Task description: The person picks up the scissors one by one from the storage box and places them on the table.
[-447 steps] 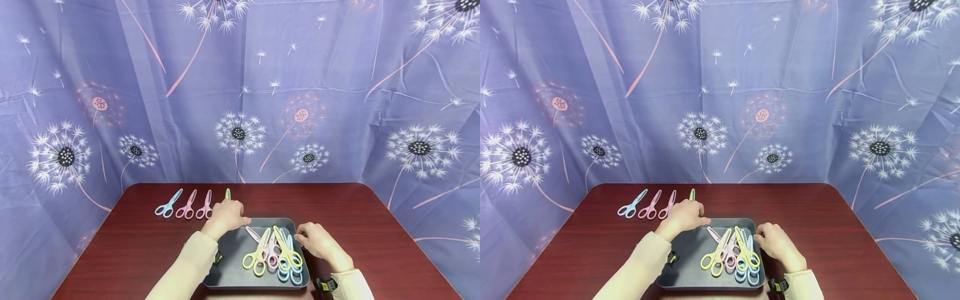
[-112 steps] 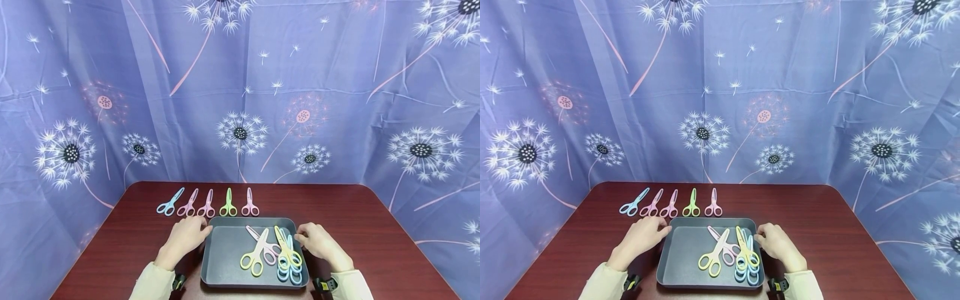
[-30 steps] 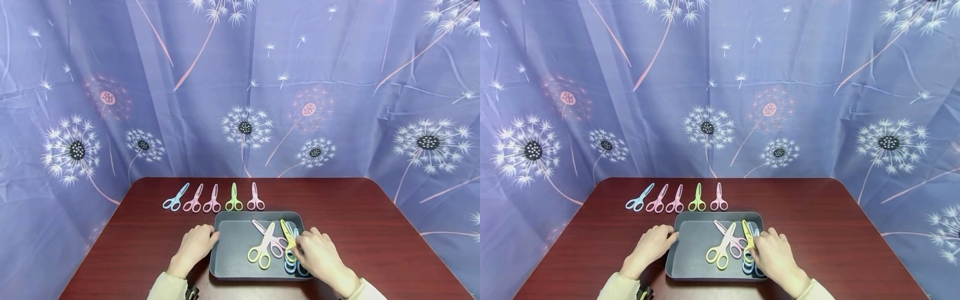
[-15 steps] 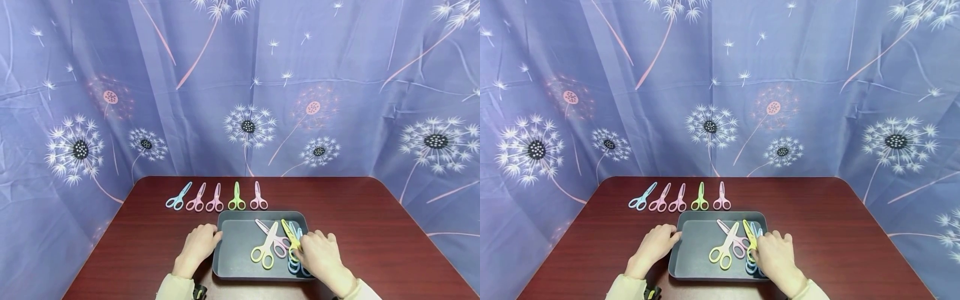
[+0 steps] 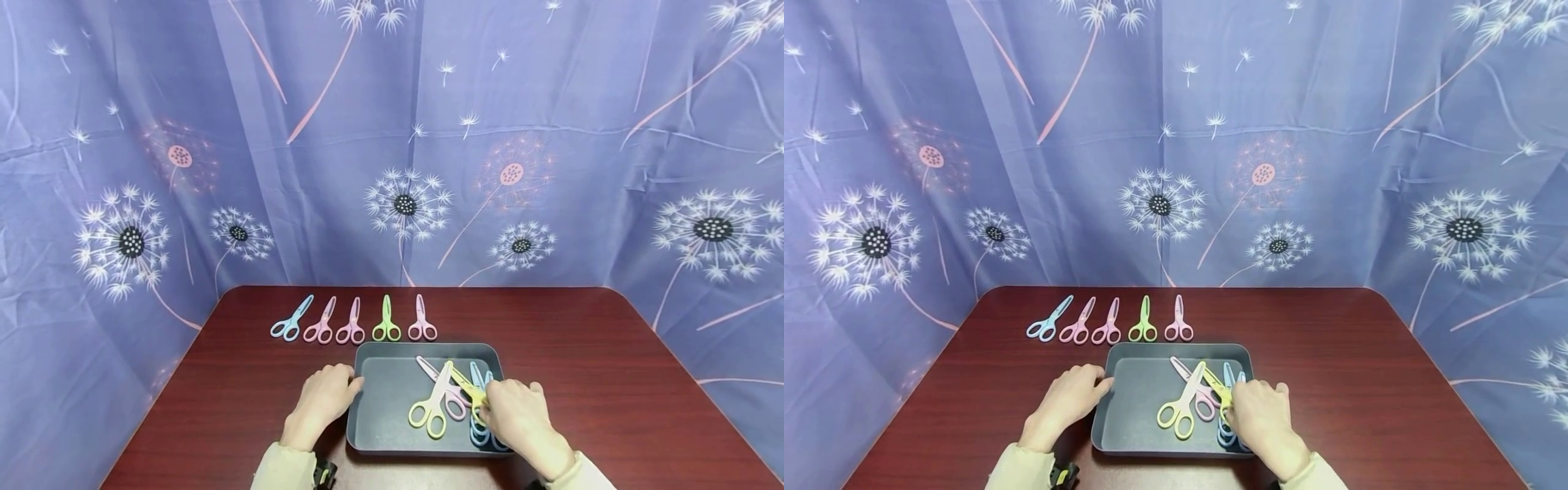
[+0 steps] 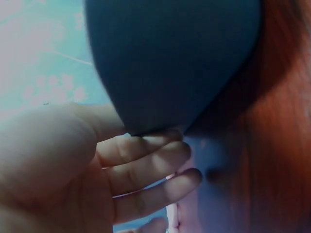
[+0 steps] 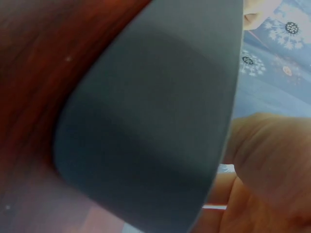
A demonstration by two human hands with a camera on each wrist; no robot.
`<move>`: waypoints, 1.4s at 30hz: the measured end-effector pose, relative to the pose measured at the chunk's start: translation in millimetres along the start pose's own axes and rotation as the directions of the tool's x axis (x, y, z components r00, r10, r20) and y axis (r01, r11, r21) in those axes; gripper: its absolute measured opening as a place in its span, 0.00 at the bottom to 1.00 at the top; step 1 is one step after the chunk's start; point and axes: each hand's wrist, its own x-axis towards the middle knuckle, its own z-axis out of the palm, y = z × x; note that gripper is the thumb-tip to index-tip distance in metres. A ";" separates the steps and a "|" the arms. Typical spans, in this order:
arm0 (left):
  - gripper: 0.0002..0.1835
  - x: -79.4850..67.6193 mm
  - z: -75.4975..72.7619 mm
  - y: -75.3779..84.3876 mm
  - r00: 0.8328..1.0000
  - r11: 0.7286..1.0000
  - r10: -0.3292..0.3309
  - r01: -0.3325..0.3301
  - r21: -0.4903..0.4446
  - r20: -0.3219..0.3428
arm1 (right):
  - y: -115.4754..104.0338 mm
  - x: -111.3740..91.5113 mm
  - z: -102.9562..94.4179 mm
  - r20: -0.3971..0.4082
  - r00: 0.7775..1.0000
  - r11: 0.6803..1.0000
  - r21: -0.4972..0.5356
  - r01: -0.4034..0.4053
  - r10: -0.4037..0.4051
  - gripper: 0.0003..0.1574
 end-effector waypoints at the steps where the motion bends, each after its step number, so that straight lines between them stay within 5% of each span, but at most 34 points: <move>1: 0.10 -0.3 -0.8 0.7 1.000 1.000 0.002 -0.002 0.000 0.006 | 0.1 0.2 -0.3 0.009 1.000 1.000 0.005 -0.002 0.001 0.20; 24: 0.15 -3.4 -3.5 2.8 0.999 1.000 0.005 -0.005 -0.006 -0.034 | 7.8 0.3 -12.0 0.084 0.996 0.996 0.083 -0.020 0.013 0.20; 42: 0.20 -2.2 0.1 3.5 0.998 0.996 -0.027 0.022 -0.084 -0.058 | 43.2 8.0 -36.7 0.022 0.997 0.988 0.133 -0.078 0.075 0.15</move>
